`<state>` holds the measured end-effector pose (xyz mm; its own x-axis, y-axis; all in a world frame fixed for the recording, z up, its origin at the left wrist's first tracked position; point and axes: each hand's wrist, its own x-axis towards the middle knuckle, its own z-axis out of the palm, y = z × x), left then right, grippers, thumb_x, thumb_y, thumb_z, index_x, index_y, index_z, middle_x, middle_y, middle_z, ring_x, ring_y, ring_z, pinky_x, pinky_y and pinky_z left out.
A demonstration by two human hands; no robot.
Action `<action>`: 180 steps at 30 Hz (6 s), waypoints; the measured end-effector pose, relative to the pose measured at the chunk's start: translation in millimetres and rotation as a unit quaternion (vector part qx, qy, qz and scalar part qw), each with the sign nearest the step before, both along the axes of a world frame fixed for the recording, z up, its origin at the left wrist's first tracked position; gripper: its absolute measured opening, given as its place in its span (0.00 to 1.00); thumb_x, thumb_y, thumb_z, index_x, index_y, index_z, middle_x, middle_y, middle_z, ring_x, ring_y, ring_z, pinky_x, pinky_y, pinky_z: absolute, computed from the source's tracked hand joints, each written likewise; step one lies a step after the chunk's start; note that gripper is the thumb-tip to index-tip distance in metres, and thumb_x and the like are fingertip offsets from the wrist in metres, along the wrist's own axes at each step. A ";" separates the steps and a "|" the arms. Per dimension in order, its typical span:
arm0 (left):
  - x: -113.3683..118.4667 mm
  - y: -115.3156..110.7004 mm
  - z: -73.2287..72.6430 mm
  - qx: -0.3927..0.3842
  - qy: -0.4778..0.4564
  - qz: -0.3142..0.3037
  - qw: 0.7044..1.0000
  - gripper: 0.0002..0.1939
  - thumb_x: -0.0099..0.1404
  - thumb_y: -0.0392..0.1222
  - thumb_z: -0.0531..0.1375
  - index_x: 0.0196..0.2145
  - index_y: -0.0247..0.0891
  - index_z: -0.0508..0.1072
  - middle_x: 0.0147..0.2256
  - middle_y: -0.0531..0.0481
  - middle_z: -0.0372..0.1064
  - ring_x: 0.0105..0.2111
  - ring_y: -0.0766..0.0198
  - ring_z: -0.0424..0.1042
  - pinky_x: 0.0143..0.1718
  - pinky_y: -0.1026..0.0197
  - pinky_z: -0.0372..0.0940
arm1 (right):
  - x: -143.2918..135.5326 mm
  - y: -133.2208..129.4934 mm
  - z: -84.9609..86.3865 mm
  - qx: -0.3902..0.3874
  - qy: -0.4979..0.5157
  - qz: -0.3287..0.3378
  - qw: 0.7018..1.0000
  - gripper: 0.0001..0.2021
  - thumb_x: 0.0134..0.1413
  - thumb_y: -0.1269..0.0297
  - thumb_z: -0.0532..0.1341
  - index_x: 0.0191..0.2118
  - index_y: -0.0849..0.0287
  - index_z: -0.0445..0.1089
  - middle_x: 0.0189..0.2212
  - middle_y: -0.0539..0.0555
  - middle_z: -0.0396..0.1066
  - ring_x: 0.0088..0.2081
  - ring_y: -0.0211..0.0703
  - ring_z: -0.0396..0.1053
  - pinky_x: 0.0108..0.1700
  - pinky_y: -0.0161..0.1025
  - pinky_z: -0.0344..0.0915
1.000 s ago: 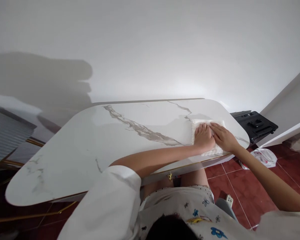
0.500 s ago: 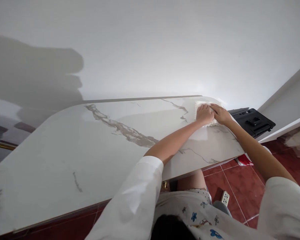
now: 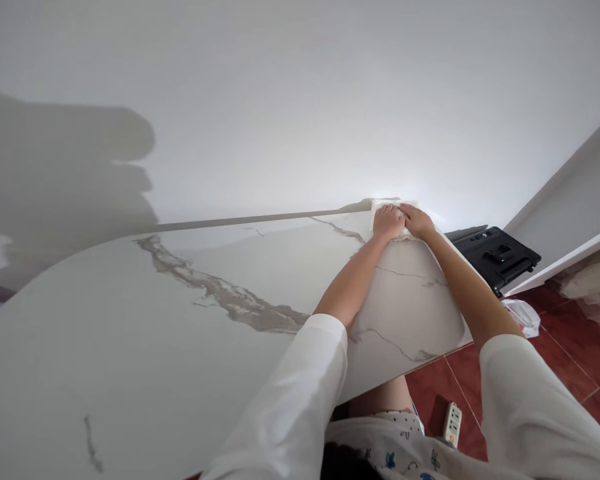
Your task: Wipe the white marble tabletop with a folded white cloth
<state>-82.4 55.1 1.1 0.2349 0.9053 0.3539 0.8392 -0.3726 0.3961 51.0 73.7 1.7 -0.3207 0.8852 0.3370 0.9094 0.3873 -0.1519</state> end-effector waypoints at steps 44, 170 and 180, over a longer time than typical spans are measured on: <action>60.2 -212.8 3.5 -0.028 0.072 -0.132 0.988 0.28 0.67 0.41 0.45 0.62 0.24 0.56 0.64 0.36 0.51 0.64 0.50 0.49 0.64 0.51 0.44 | 75.6 -239.5 -9.9 0.040 -0.093 -0.026 0.995 0.23 0.63 0.68 0.45 0.60 0.68 0.62 0.60 0.65 0.61 0.61 0.51 0.59 0.61 0.48 0.58; -398.5 -423.6 -33.8 0.050 0.199 0.287 0.936 0.29 0.64 0.41 0.42 0.62 0.29 0.56 0.59 0.36 0.59 0.61 0.49 0.57 0.61 0.45 0.54 | -401.1 -336.9 -4.4 0.005 0.049 0.451 0.891 0.22 0.62 0.64 0.53 0.58 0.71 0.61 0.61 0.66 0.58 0.63 0.53 0.52 0.64 0.50 0.48; -428.2 -312.5 -37.9 0.063 0.195 0.243 0.948 0.27 0.66 0.40 0.41 0.59 0.26 0.58 0.58 0.32 0.59 0.61 0.48 0.55 0.60 0.42 0.52 | -426.4 -240.0 -9.2 0.034 0.036 0.409 0.911 0.19 0.63 0.66 0.50 0.55 0.69 0.64 0.59 0.65 0.61 0.61 0.53 0.54 0.62 0.49 0.49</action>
<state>-510.6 -257.4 -36.8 -0.0635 0.8964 0.4387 0.9974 0.0716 -0.0019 -375.3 -166.3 -7.5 -0.8383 0.3367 0.4288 0.3010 0.9416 -0.1509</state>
